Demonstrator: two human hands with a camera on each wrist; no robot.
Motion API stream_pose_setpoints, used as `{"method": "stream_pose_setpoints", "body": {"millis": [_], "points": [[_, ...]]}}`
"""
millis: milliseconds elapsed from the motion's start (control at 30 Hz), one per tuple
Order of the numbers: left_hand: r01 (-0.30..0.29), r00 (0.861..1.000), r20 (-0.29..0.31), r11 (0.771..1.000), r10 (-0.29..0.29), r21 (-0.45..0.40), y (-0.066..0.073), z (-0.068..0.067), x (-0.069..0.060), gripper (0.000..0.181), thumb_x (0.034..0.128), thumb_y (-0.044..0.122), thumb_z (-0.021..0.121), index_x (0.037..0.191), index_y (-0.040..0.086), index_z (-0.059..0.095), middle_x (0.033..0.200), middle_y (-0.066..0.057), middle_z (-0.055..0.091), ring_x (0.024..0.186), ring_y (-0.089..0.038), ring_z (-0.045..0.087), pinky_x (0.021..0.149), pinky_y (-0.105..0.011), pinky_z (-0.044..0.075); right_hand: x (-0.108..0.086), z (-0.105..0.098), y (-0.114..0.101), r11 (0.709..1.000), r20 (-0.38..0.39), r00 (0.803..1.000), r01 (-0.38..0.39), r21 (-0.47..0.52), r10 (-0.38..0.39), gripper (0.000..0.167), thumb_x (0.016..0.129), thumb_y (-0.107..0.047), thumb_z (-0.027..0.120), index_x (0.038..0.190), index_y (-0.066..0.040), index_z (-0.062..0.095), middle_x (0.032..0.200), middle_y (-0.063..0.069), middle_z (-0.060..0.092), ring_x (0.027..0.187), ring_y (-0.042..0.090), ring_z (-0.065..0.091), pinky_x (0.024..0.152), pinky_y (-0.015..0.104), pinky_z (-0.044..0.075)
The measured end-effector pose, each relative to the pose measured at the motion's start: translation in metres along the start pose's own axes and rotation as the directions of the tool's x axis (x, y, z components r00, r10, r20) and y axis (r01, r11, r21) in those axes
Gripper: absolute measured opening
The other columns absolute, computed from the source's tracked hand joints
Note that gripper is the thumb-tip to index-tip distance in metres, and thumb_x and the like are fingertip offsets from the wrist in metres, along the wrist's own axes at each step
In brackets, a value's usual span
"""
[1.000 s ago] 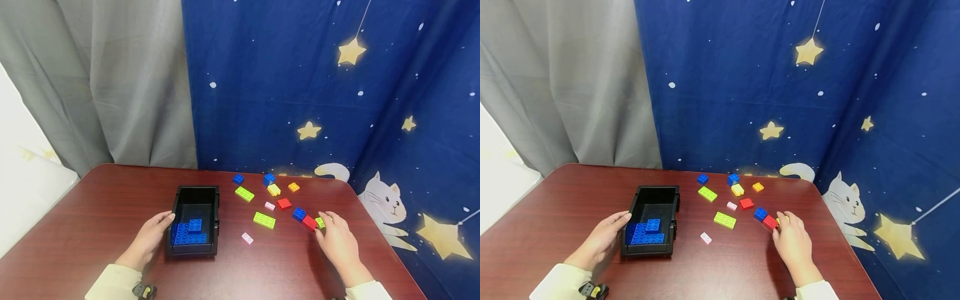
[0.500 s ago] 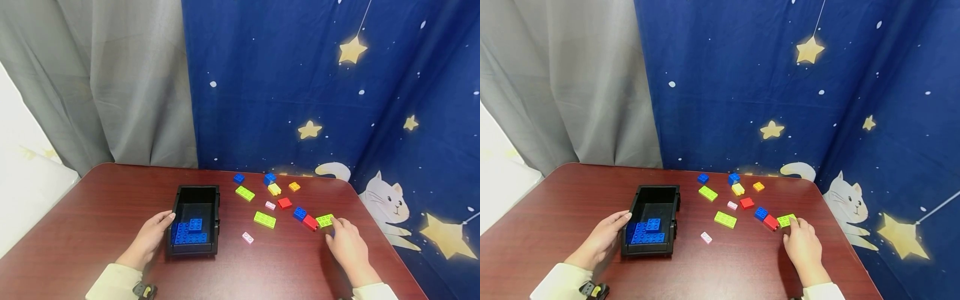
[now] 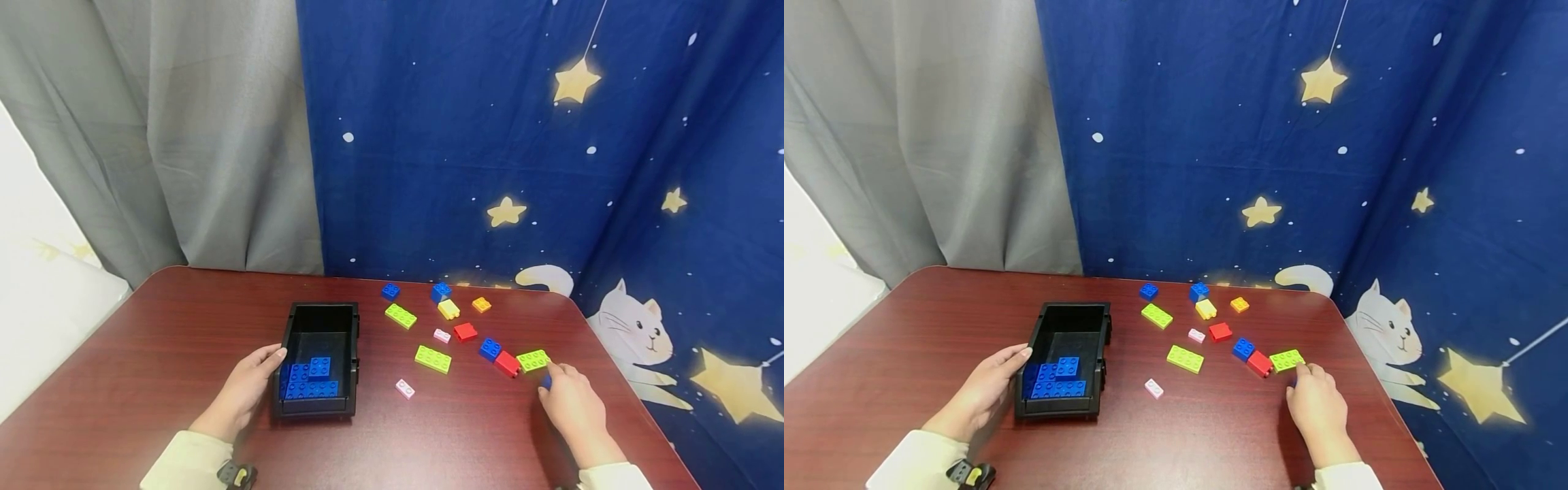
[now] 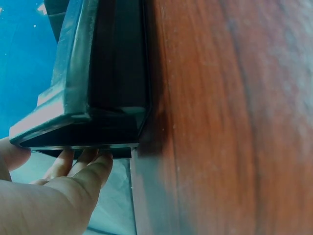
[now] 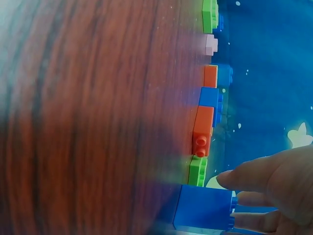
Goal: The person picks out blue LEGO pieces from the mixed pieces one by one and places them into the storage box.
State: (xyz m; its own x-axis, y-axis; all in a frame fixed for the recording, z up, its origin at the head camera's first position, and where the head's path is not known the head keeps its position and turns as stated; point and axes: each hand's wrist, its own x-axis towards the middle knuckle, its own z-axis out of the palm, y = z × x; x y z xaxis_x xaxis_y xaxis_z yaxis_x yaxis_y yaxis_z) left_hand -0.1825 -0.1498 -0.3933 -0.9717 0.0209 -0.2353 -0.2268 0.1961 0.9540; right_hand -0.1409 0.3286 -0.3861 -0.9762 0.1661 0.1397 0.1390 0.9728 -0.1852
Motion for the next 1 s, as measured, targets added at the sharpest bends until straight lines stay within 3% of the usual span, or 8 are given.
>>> {"method": "stream_pose_setpoints", "body": {"millis": [500, 1000], "points": [[-0.004, 1.000, -0.003, 1.000, 0.004, -0.008, -0.0010, 0.0002, -0.0001, 0.053, 0.1045, 0.026, 0.041, 0.145, -0.007, 0.031, 0.149, -0.030, 0.029, 0.142, -0.043, 0.019, 0.115, -0.056, 0.017, 0.0017, 0.0018, 0.0055, 1.000, 0.008, 1.000, 0.012, -0.012, -0.012, 0.038, 0.083, -0.003, 0.065, 0.116, 0.013, 0.059, 0.115, 0.034, 0.057, 0.107, 0.052, 0.054, 0.086, 0.064, 0.047], [-0.004, 1.000, -0.010, 1.000, 0.003, -0.011, -0.0031, 0.0014, 0.0017, 0.053, 0.1044, 0.026, 0.041, 0.144, -0.007, 0.032, 0.148, -0.030, 0.031, 0.141, -0.043, 0.021, 0.115, -0.056, 0.018, 0.0013, -0.0006, 0.0080, 1.000, 0.026, 1.000, 0.013, 0.001, -0.013, 0.032, 0.084, -0.003, 0.068, 0.112, 0.011, 0.062, 0.114, 0.032, 0.060, 0.106, 0.049, 0.057, 0.087, 0.062, 0.046]]}}
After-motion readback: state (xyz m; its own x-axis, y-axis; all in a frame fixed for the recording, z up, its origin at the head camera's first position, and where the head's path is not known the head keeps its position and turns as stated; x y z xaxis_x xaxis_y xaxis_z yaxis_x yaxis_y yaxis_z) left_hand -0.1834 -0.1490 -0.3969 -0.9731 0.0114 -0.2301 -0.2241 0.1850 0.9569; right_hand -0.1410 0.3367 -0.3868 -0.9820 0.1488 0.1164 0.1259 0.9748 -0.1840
